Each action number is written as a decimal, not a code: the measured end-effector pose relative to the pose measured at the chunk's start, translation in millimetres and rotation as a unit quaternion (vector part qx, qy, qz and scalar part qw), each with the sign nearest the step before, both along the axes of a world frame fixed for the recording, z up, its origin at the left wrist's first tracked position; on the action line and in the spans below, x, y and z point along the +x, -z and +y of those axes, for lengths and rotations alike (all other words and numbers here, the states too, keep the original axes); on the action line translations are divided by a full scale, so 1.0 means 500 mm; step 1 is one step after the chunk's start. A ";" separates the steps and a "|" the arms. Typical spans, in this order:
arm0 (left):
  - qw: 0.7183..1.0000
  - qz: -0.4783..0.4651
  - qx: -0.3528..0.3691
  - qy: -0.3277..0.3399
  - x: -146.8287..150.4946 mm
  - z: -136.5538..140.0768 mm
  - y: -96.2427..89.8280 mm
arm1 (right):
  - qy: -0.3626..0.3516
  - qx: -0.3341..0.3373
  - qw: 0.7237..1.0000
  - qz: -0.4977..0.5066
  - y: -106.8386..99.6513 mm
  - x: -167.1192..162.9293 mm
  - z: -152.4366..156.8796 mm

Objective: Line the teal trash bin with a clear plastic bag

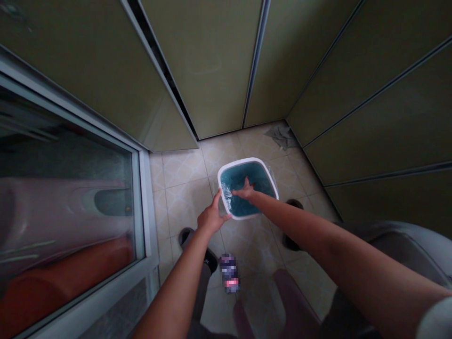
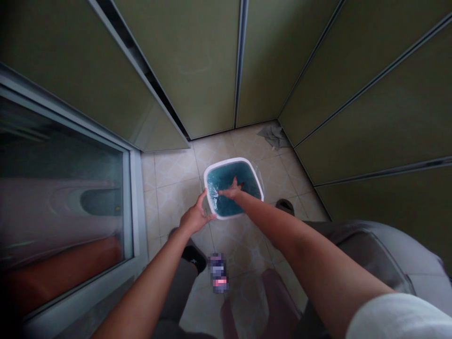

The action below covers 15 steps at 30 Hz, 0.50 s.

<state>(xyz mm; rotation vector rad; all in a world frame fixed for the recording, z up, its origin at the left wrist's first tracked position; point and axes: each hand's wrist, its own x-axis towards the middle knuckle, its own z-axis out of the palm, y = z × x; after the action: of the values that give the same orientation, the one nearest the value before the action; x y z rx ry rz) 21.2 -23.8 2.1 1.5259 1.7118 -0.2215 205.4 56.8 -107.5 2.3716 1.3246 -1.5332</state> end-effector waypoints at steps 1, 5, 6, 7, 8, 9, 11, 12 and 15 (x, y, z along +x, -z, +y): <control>1.000 0.000 0.000 0.001 0.000 0.000 0.001 | 0.010 -0.013 1.000 -0.018 -0.002 -0.006 -0.001; 1.000 0.004 0.001 0.001 -0.002 -0.001 0.009 | 0.000 -0.046 0.998 -0.039 0.000 -0.017 0.004; 1.000 0.003 0.001 -0.001 -0.002 -0.001 0.011 | -0.001 -0.048 0.998 -0.040 0.002 -0.016 0.006; 1.000 0.003 0.001 -0.002 -0.002 -0.001 0.013 | 0.000 -0.048 0.998 -0.043 0.005 -0.015 0.007; 1.000 0.002 0.001 -0.004 -0.002 -0.001 0.015 | 0.001 -0.047 0.998 -0.045 0.008 -0.013 0.009; 1.000 0.002 0.001 -0.005 -0.003 -0.001 0.016 | 0.001 -0.045 0.998 -0.047 0.011 -0.010 0.010; 1.000 0.001 0.002 -0.005 -0.003 -0.002 0.017 | -0.004 -0.042 0.998 -0.045 0.018 -0.006 0.011; 1.000 0.000 0.004 -0.005 -0.003 -0.002 0.017 | -0.006 -0.040 0.998 -0.045 0.021 -0.005 0.011; 1.000 -0.001 0.008 -0.005 -0.003 -0.002 0.014 | -0.018 -0.029 0.999 -0.038 0.034 0.000 0.009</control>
<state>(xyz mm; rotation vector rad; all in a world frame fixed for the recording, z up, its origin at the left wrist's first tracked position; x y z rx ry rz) 19.7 -25.0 -4.9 1.5291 1.7226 -0.2006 205.5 61.1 -124.6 2.3331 1.2829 -1.4349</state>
